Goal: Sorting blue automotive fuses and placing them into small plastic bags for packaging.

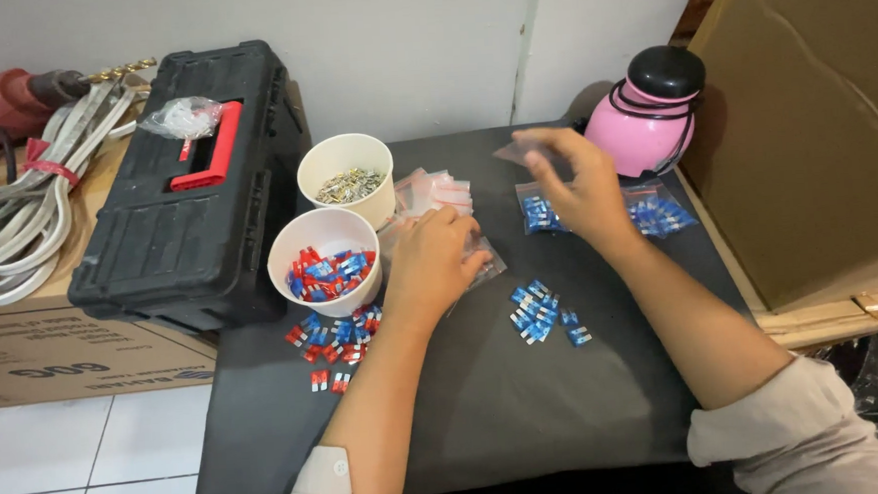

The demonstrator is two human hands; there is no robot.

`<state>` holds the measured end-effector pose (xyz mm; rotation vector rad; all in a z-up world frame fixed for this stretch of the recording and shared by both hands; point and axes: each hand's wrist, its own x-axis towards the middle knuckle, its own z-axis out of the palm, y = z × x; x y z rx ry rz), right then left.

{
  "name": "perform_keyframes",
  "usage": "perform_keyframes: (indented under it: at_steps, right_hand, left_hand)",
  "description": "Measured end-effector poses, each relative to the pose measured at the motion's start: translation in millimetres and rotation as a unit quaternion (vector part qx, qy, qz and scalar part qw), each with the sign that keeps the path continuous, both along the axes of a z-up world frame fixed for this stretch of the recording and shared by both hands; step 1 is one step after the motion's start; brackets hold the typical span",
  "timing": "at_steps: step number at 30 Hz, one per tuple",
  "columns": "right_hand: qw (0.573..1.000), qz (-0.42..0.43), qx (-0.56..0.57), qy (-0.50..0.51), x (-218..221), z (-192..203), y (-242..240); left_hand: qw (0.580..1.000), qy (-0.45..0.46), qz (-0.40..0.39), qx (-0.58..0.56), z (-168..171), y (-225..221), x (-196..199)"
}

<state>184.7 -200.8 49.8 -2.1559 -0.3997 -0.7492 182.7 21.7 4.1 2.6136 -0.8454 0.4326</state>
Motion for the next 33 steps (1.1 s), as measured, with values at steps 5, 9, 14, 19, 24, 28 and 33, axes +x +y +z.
perform_keyframes:
  at_steps: [5,9,14,19,24,28,33]
  right_hand:
    - [0.886,0.087,0.415,0.187,14.6,-30.0,-10.1]
    - [0.761,0.146,0.576,0.261,16.0,-34.9,-16.7]
    - [0.821,0.197,0.501,0.192,-3.8,-22.7,10.0]
    - [0.841,0.193,0.48,0.159,-18.3,-15.1,36.1]
    - [0.855,0.171,0.448,0.199,-16.8,-24.9,34.3]
    - [0.878,0.169,0.409,0.181,-15.9,-21.0,34.1]
    - [0.925,0.172,0.313,0.129,-23.7,-6.2,33.9]
  left_hand:
    - [0.997,0.025,0.001,-0.078,1.7,-2.2,-2.8]
    - [0.969,0.011,0.002,-0.248,12.2,-4.1,-10.2]
    - [0.932,0.095,0.013,-0.348,23.9,-15.7,-19.3]
    - [0.861,0.227,0.025,-0.455,34.9,-22.1,-27.1]
    - [0.822,0.182,0.049,-0.538,36.4,-22.7,-25.5]
    - [0.822,0.123,0.05,-0.554,36.6,-13.5,-20.4]
    - [0.871,0.052,0.05,-0.486,27.2,-8.7,-12.3]
